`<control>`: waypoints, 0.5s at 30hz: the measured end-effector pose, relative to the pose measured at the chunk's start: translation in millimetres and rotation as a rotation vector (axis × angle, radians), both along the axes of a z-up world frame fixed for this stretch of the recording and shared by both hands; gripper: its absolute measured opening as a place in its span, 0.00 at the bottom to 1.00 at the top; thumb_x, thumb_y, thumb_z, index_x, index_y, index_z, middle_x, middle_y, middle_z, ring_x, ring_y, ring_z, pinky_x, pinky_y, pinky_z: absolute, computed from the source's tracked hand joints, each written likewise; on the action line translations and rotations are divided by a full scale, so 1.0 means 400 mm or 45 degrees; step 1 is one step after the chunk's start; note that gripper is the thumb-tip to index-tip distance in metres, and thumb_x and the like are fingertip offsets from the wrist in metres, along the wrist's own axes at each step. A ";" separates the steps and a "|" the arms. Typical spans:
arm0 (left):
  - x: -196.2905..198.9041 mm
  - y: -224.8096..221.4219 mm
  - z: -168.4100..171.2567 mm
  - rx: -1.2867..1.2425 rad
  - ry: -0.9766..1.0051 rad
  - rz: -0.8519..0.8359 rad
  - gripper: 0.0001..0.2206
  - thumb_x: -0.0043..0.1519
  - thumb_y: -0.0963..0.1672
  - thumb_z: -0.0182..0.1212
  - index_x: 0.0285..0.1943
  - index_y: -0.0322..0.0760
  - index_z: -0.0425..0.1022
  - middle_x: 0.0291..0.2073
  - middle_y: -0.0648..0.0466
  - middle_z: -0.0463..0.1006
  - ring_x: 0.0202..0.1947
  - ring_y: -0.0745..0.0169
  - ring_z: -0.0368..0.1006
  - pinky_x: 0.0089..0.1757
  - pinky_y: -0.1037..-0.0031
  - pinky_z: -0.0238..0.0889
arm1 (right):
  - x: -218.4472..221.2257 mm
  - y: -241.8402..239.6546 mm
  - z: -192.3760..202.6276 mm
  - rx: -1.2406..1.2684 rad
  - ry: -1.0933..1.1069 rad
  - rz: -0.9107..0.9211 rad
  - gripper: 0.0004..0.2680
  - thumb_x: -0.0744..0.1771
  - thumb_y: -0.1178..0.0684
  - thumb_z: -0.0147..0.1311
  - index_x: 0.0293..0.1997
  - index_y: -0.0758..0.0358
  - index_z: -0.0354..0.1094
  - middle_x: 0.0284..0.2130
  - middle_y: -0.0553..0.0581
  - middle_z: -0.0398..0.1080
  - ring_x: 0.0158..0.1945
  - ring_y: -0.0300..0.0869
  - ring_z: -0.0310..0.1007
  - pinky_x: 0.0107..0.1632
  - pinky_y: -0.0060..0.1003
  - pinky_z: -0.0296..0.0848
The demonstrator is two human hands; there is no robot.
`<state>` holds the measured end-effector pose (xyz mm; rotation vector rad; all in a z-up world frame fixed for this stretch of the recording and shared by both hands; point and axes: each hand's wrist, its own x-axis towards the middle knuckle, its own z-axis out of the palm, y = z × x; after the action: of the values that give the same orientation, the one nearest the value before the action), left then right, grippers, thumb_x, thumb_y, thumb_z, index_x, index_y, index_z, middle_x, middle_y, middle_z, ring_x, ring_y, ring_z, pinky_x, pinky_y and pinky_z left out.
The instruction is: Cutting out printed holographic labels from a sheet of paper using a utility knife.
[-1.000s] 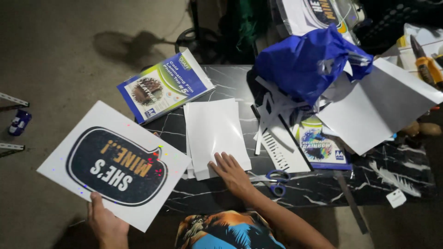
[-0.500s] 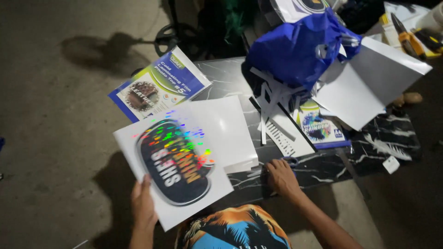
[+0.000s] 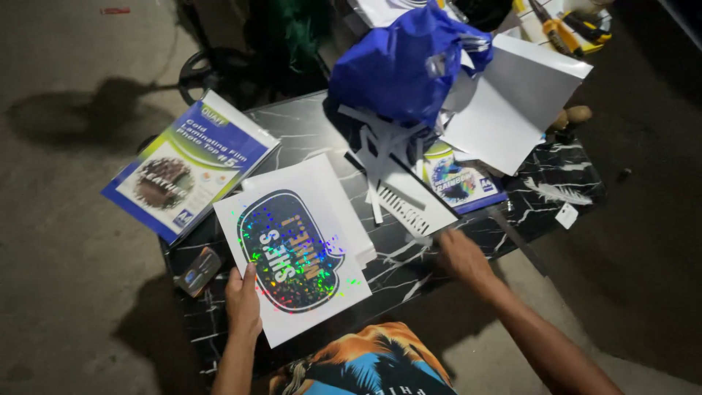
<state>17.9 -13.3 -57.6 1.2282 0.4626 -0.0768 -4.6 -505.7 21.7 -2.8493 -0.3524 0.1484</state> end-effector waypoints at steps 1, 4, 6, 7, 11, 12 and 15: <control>0.013 -0.015 -0.002 0.047 -0.009 -0.004 0.11 0.71 0.45 0.52 0.53 0.31 0.72 0.45 0.54 0.80 0.42 0.68 0.72 0.46 0.72 0.66 | 0.027 -0.018 0.015 -0.011 -0.050 -0.066 0.10 0.63 0.55 0.56 0.46 0.64 0.65 0.40 0.65 0.67 0.44 0.58 0.70 0.45 0.51 0.71; 0.046 -0.049 -0.050 0.160 0.020 0.020 0.11 0.72 0.45 0.53 0.52 0.30 0.72 0.44 0.52 0.79 0.41 0.68 0.71 0.45 0.72 0.65 | 0.124 -0.086 -0.020 -0.071 -0.136 -0.280 0.08 0.65 0.56 0.54 0.46 0.62 0.65 0.40 0.65 0.68 0.45 0.60 0.70 0.46 0.54 0.71; 0.072 -0.073 -0.060 0.153 0.003 0.022 0.10 0.71 0.45 0.53 0.52 0.31 0.72 0.44 0.53 0.80 0.41 0.68 0.72 0.45 0.73 0.66 | 0.185 -0.135 -0.060 -0.073 -0.166 -0.349 0.08 0.65 0.55 0.55 0.46 0.63 0.65 0.41 0.65 0.68 0.45 0.61 0.71 0.46 0.55 0.71; 0.079 -0.083 -0.066 0.143 -0.011 0.021 0.10 0.70 0.45 0.53 0.52 0.32 0.72 0.44 0.54 0.80 0.41 0.69 0.73 0.45 0.74 0.67 | 0.211 -0.158 -0.082 -0.078 -0.193 -0.421 0.09 0.64 0.54 0.56 0.46 0.63 0.65 0.41 0.66 0.69 0.45 0.62 0.71 0.46 0.56 0.71; 0.098 -0.115 -0.047 0.262 0.094 0.035 0.11 0.71 0.45 0.53 0.51 0.29 0.73 0.41 0.51 0.80 0.39 0.66 0.72 0.42 0.73 0.66 | 0.315 -0.223 -0.150 -0.073 -0.176 -0.477 0.10 0.62 0.54 0.58 0.44 0.63 0.66 0.40 0.67 0.69 0.46 0.62 0.72 0.46 0.55 0.72; 0.104 -0.119 -0.057 0.370 0.062 0.035 0.11 0.71 0.45 0.54 0.50 0.28 0.73 0.41 0.51 0.80 0.39 0.66 0.72 0.42 0.73 0.66 | 0.327 -0.235 -0.167 -0.106 -0.133 -0.517 0.09 0.63 0.54 0.57 0.44 0.63 0.66 0.41 0.67 0.69 0.46 0.61 0.72 0.46 0.55 0.72; 0.109 -0.126 -0.060 0.571 0.070 0.019 0.12 0.70 0.46 0.55 0.50 0.29 0.74 0.40 0.50 0.81 0.38 0.64 0.72 0.41 0.72 0.66 | 0.341 -0.268 -0.218 -0.139 -0.086 -0.553 0.08 0.63 0.54 0.58 0.43 0.63 0.67 0.41 0.66 0.70 0.46 0.61 0.73 0.47 0.55 0.73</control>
<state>61.3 -63.5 -81.8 1.6656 0.5549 0.0074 131.6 -612.8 -65.7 -2.9625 0.2725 -0.0156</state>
